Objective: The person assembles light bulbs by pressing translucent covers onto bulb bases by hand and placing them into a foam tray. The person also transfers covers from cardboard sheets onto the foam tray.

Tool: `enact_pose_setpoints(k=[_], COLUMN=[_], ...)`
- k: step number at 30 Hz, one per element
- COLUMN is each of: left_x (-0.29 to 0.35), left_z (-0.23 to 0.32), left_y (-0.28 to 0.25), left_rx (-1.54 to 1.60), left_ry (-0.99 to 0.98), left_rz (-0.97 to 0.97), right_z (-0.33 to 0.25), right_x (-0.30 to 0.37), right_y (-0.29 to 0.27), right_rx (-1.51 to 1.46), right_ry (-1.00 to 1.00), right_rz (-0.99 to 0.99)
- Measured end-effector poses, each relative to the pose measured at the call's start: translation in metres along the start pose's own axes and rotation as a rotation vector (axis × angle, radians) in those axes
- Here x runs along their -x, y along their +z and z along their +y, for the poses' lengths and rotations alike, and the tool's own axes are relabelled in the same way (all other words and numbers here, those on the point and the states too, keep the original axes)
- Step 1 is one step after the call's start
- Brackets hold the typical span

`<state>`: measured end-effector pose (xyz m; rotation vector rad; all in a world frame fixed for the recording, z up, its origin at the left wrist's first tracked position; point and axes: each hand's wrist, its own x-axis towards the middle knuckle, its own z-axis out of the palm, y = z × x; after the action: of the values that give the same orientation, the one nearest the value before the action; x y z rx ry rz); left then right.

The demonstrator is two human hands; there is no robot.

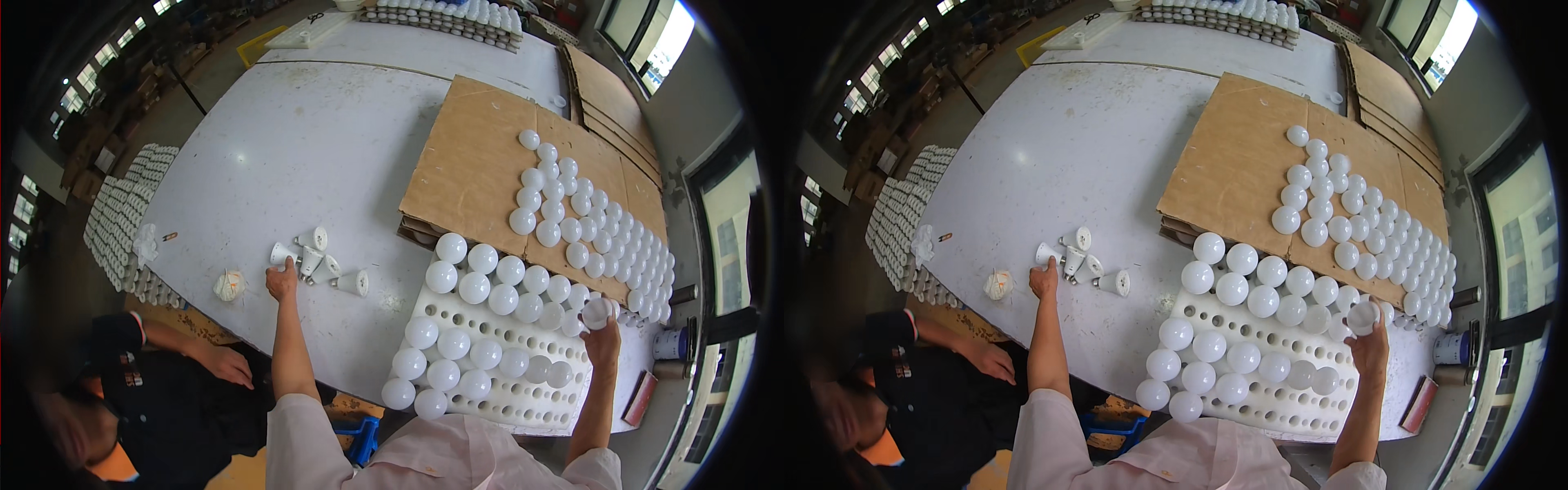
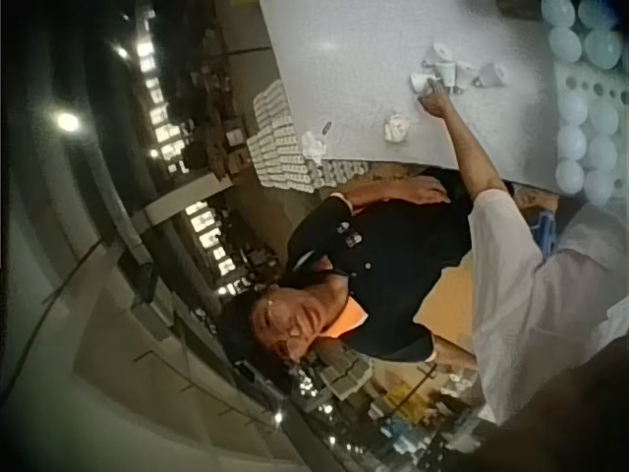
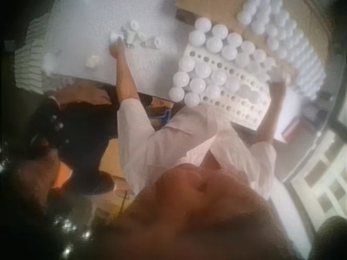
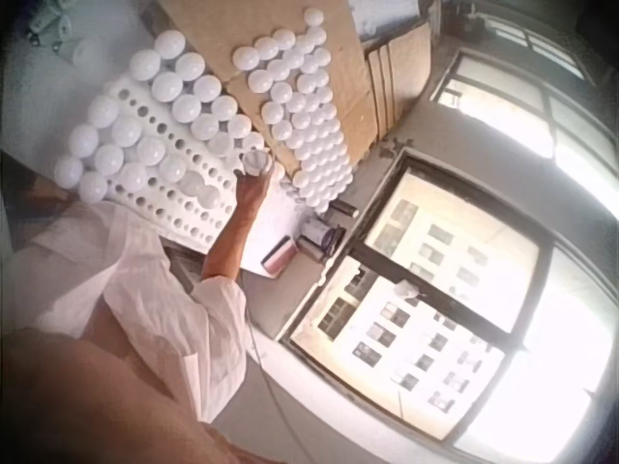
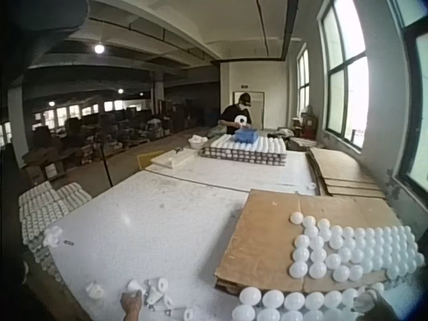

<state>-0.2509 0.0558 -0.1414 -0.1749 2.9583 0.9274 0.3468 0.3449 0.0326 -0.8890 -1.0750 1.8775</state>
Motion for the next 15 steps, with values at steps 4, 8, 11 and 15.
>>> enact_pose_setpoints(k=[4, 8, 11, 15], left_x=[-0.017, -0.051, -0.093, -0.088], left_z=[0.028, 0.005, -0.034, -0.047], left_y=[0.031, 0.064, 0.058, 0.054], left_rx=[-0.136, -0.287, -0.249, 0.152], left_ry=[-0.383, -0.324, -0.232, -0.032], left_rz=[-0.179, -0.145, -0.118, -0.047], right_z=[0.016, 0.021, 0.018, 0.02], right_x=[0.052, 0.079, 0.083, 0.086], right_y=[-0.011, -0.006, 0.006, 0.01], right_rx=[0.046, 0.0, 0.046, 0.093], right_ry=[-0.008, -0.029, -0.019, -0.005], right_rz=[0.07, 0.153, 0.164, 0.134])
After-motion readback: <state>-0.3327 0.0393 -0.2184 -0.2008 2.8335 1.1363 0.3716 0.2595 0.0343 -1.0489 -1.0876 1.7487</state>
